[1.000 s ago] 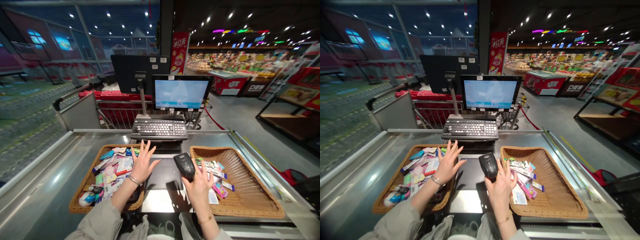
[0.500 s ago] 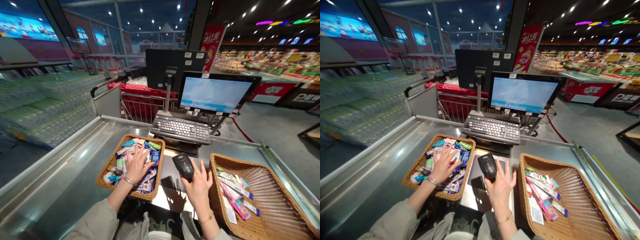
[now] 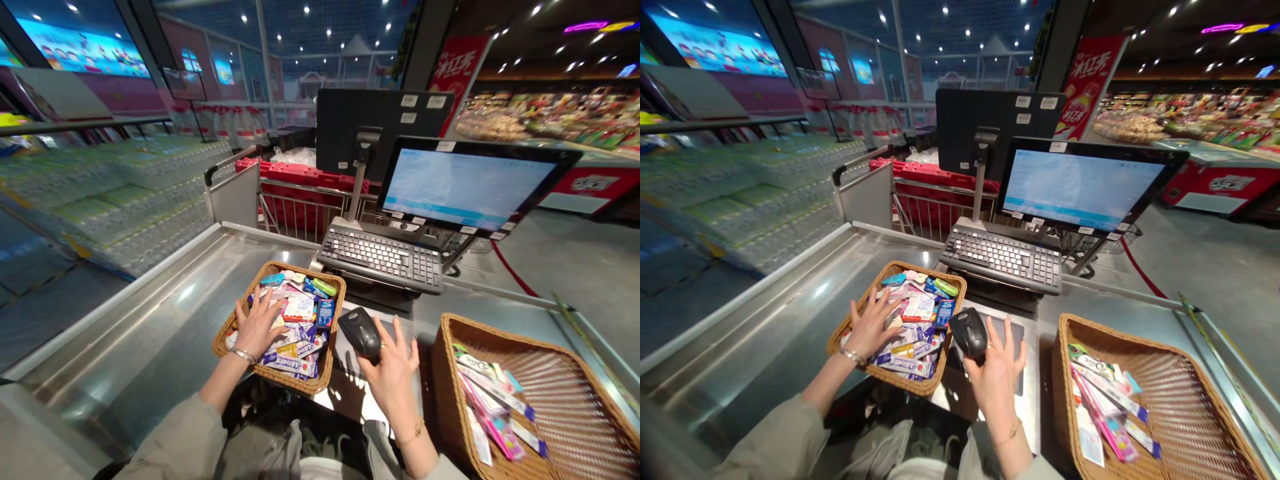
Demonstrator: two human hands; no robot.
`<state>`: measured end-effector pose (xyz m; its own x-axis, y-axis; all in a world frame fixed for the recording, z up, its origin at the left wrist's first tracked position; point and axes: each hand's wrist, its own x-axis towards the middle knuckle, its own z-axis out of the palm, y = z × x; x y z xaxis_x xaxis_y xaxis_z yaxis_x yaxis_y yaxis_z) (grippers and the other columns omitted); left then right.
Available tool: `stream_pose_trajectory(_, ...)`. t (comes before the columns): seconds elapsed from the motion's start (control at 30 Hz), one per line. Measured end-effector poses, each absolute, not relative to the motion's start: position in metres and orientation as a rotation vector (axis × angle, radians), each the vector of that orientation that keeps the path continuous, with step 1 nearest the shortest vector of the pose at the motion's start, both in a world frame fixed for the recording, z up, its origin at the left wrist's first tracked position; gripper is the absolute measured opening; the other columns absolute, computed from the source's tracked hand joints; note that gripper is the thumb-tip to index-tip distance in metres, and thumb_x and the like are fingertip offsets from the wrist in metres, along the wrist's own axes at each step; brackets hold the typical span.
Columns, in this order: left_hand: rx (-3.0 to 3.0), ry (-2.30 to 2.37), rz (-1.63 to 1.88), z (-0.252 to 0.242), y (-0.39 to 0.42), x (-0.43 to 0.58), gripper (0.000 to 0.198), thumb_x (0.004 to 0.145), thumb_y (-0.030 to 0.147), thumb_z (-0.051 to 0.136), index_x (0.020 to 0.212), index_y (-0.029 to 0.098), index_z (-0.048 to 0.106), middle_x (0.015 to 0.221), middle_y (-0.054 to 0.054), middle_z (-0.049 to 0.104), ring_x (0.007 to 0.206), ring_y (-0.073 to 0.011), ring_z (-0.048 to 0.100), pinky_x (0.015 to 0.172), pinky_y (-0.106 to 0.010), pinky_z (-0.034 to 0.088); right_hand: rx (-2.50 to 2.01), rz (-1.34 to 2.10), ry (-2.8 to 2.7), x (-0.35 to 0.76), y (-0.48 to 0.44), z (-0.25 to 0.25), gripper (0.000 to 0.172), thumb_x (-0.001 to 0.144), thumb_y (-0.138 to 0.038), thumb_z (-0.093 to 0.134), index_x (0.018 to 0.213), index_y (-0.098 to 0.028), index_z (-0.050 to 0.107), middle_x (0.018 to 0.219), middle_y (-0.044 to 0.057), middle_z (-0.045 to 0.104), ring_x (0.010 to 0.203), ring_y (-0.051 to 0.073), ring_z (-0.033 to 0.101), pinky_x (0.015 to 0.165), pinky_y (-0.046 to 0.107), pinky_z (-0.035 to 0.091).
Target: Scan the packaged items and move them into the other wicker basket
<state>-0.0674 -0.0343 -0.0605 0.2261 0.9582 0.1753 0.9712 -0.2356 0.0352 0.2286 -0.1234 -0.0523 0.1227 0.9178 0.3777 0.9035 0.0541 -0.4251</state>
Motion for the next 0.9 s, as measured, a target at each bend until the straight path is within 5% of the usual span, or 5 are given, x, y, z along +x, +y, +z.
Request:
stream_pose_trajectory(0.47, -2.580, -1.727, -0.004, -0.055, 0.013, -0.126, 0.067, 0.069, 0.048, 0.078, 0.131, 0.048, 0.053, 0.160, -0.006, 0.026, 0.148, -0.0406, 0.007, 0.103, -0.076, -0.012, -1.806, 0.080, -1.800, 0.210, -0.116, -0.052, 0.006, 0.077, -0.024, 0.063, 0.073, -0.022, 0.067, 0.140, 0.005, 0.056, 0.144, 0.036, 0.025, 0.111, 0.066, 0.012)
stream_pose_trajectory(0.9, -2.867, -1.441, 0.339, -0.045, 0.067, -0.119, 0.055, 0.064, 0.058, 0.078, 0.116, 0.044, 0.067, 0.162, -0.005, 0.018, 0.147, -0.0447, -0.003, 0.101, -0.076, -0.016, -1.819, 0.091, -1.779, 0.201, -0.110, -0.051, 0.006, 0.076, -0.022, 0.063, 0.072, -0.022, 0.067, 0.139, 0.005, 0.057, 0.144, 0.036, 0.026, 0.112, 0.066, 0.011)
